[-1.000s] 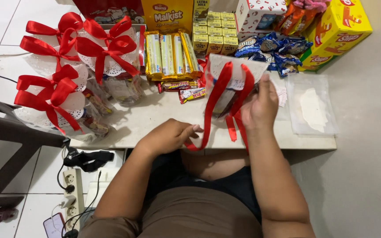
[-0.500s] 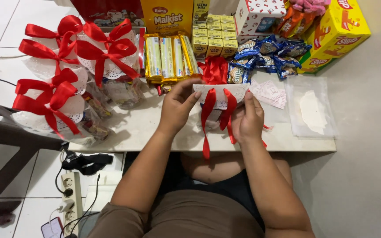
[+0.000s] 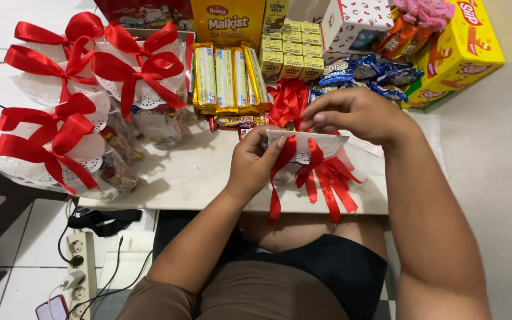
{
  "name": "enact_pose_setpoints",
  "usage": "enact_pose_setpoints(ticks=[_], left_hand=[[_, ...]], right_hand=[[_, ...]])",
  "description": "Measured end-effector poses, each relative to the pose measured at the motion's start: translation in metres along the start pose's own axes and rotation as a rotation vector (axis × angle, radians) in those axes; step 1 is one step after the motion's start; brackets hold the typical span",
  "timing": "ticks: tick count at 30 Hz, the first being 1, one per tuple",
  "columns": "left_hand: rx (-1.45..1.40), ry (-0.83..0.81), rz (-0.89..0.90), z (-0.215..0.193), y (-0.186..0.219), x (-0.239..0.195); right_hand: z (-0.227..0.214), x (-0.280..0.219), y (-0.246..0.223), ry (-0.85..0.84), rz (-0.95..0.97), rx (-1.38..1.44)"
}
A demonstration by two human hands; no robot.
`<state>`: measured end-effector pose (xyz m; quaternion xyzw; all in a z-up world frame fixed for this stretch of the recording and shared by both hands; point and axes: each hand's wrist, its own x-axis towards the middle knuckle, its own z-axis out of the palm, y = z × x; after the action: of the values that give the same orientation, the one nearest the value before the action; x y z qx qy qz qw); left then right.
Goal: The person ties a red ribbon around a white decorative paper bag filled with snacks. They fold the ribbon ends, loop them to form a bow, and tighten the knot to secure the decoration on the gift bag.
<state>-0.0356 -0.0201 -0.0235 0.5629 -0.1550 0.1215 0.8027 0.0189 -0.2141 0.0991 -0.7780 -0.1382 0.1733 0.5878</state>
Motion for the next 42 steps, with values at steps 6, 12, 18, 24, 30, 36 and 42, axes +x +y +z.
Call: enact_pose_setpoints(ticks=[6,12,18,24,30,36,42], left_hand=[[-0.051,0.025,-0.032,0.001,0.008,0.002],[-0.058,0.015,-0.053,0.000,0.007,0.002],[-0.038,0.006,-0.087,-0.003,0.009,0.007],[-0.063,-0.029,-0.109,-0.002,0.020,0.009],[-0.032,-0.036,-0.129,-0.002,0.024,0.011],[-0.012,-0.046,-0.137,-0.003,0.025,0.012],[-0.028,-0.035,-0.137,-0.001,0.019,0.012]], right_hand=[[0.011,0.022,-0.032,-0.258,0.057,-0.388],[0.013,0.028,-0.033,-0.312,0.111,-0.402],[0.009,0.030,-0.023,-0.334,0.117,-0.323],[0.008,0.028,-0.018,-0.243,0.070,-0.301],[0.008,0.025,-0.015,-0.135,0.055,-0.244],[0.013,0.018,-0.017,-0.187,0.037,-0.255],[0.006,0.023,-0.004,-0.006,-0.027,-0.215]])
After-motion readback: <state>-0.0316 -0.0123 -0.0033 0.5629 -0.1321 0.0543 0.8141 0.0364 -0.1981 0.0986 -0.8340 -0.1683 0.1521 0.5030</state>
